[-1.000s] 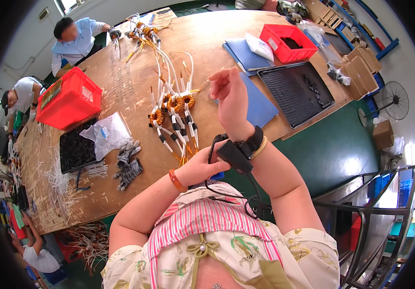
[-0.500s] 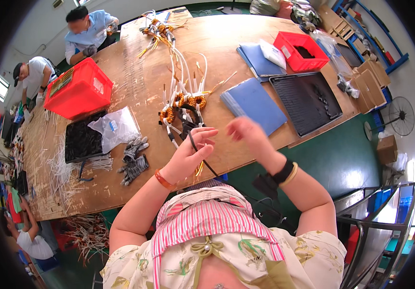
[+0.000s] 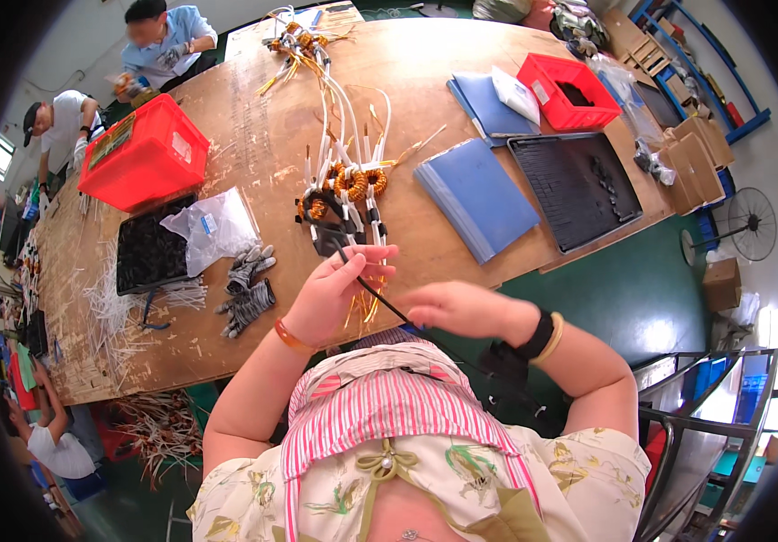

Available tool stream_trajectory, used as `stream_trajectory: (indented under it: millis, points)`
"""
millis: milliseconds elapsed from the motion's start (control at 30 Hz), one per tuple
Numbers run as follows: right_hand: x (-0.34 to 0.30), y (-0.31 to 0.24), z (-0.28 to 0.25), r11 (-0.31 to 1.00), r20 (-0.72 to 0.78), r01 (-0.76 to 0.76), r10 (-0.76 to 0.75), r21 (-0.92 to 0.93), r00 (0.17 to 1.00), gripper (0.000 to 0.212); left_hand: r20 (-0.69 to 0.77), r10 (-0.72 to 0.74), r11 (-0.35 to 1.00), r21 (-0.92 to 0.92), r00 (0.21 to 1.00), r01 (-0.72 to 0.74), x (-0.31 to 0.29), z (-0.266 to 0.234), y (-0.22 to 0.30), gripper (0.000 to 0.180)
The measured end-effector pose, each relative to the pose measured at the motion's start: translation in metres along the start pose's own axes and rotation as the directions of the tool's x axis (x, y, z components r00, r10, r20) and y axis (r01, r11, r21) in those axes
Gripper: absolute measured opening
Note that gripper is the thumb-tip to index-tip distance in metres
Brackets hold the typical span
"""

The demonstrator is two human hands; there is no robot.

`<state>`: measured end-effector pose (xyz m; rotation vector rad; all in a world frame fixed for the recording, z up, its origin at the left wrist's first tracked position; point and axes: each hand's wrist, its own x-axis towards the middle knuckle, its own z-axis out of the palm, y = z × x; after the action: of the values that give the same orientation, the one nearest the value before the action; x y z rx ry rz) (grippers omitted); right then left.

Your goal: Assembling and organizing electrical wire harnesses with toroid coils at a workstation.

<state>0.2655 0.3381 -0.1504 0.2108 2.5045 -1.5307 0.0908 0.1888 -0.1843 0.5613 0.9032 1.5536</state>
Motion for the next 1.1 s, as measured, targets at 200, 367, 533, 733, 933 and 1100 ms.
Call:
stream_trajectory:
  millis: [200,367,533,733,933,1100]
  points:
    - [0.015,0.043,-0.083,0.394,-0.206,0.071,0.311,0.916,0.928,0.035,0.077,-0.021,0.941,0.34,0.997,-0.007,0.006,0.007,0.01,0.023]
    - [0.034,0.0,-0.085,0.952,-0.502,0.088,0.074,0.292,0.861,0.032,0.015,-0.268,0.843,0.488,0.963,0.227,0.028,0.021,-0.004,0.022]
    - [0.037,-0.014,-0.054,0.393,0.071,0.43,-0.665,-0.813,0.743,0.043,0.101,-0.333,0.887,0.37,0.937,0.275,0.05,0.057,-0.034,0.021]
    - [0.002,0.004,-0.066,0.815,0.264,0.174,-0.026,-0.552,0.964,0.048,0.219,-0.38,0.87,0.416,0.899,0.266,0.061,0.065,-0.046,0.023]
    - [-0.058,0.05,-0.066,0.656,0.138,0.082,0.034,-0.75,0.99,0.016,0.277,-0.414,0.857,0.438,0.867,0.27,0.041,0.044,-0.057,0.032]
    - [-0.206,0.147,-0.05,0.373,0.132,-0.083,0.515,-0.924,0.847,0.008,-0.004,-0.011,0.26,0.966,1.0,0.006,-0.037,-0.065,-0.046,0.03]
